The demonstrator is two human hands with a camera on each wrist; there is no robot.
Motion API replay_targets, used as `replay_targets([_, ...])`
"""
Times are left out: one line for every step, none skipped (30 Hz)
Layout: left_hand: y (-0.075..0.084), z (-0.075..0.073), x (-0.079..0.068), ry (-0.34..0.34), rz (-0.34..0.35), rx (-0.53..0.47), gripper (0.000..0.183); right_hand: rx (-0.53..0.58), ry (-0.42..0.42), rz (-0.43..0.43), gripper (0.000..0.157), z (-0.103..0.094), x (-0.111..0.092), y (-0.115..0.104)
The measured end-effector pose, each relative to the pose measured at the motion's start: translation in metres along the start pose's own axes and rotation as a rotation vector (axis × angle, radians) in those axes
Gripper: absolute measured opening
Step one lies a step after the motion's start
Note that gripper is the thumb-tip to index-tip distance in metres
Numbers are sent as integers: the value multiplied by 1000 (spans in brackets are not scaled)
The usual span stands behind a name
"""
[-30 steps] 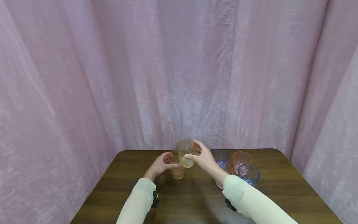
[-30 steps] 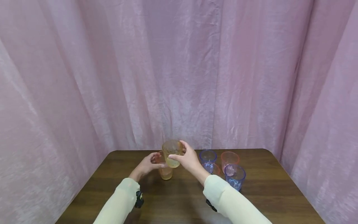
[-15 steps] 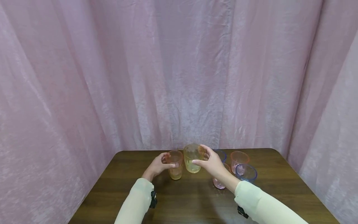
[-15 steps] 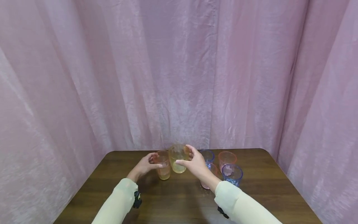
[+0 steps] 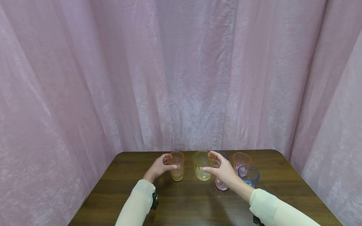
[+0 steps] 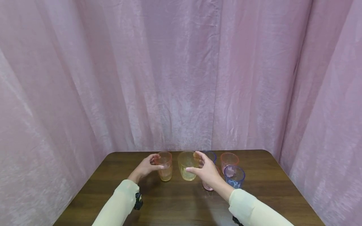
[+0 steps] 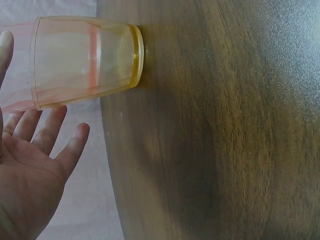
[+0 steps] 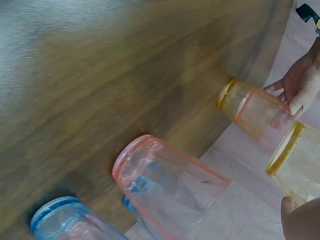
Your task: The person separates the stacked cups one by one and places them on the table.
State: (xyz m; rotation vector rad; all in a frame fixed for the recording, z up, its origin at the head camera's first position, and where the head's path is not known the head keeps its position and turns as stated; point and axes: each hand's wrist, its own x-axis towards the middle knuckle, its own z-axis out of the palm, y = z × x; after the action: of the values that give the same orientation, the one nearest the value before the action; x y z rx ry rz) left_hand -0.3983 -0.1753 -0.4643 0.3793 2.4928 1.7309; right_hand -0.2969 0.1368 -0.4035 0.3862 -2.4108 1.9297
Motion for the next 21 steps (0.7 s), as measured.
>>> replay_targets([0, 0, 0, -2, 0, 3, 79, 0, 1, 5, 88, -1, -2, 1])
replay_targets([0, 0, 0, -3, -3, 9, 80, -7, 2, 6, 88, -3, -4, 2])
replay_targets([1, 0, 0, -3, -7, 14, 80, -13, 0, 5, 87, -4, -6, 3])
replay_targets([1, -1, 0, -3, -11, 20, 80, -21, -3, 4, 87, -6, -8, 4])
replay_targets([1, -1, 0, -3, -16, 26, 81, -25, -5, 3, 87, -7, -10, 5])
replay_targets([1, -1, 0, -5, -16, 35, 80, -26, -8, 2, 87, -9, -12, 6])
replay_targets([1, -1, 1, -5, -22, 37, 81, -28, -11, 3, 87, -11, -15, 7])
replay_targets([1, -1, 1, -5, -26, 41, 81, -27, -15, 4, 87, -12, -17, 9])
replay_targets([1, -1, 1, -6, -27, 42, 81, -27, -20, 3, 87, -14, -19, 10])
replay_targets([0, -1, 1, -7, -23, 44, 81, -28, -23, 2, 87, -15, -22, 11])
replay_targets([0, -1, 1, -8, -20, 44, 81, -34, -30, -1, 87, -17, -24, 12])
replay_targets([-1, -1, 1, -8, -18, 44, 81, -34, -33, -2, 87, -18, -26, 13])
replay_targets([-1, -1, 1, -5, -22, 39, 81, -37, -34, -3, 87, -19, -28, 15])
replay_targets([-1, -1, 1, -3, -19, 39, 81, -33, -38, -6, 87, -20, -30, 16])
replay_targets([-1, -1, 1, -2, -17, 40, 81, -34, -41, -8, 87, -21, -32, 17])
replay_targets([-1, -1, 1, -1, -16, 39, 81, -33, -44, -10, 87, -22, -34, 18])
replay_targets([0, -1, 1, 1, -18, 38, 81, -32, -42, -7, 87, -22, -35, 19])
replay_targets([0, -1, 1, 2, -17, 40, 82, -27, -36, 0, 87, -23, -37, 20])
replay_targets([0, -1, 0, 2, -17, 41, 82, -34, -37, -2, 87, -24, -38, 21])
replay_targets([0, -1, 0, 0, -17, 42, 82, -35, -37, -1, 87, -24, -40, 22])
replay_targets([0, -1, 0, -1, -16, 43, 82, -40, -36, 2, 87, -25, -41, 23])
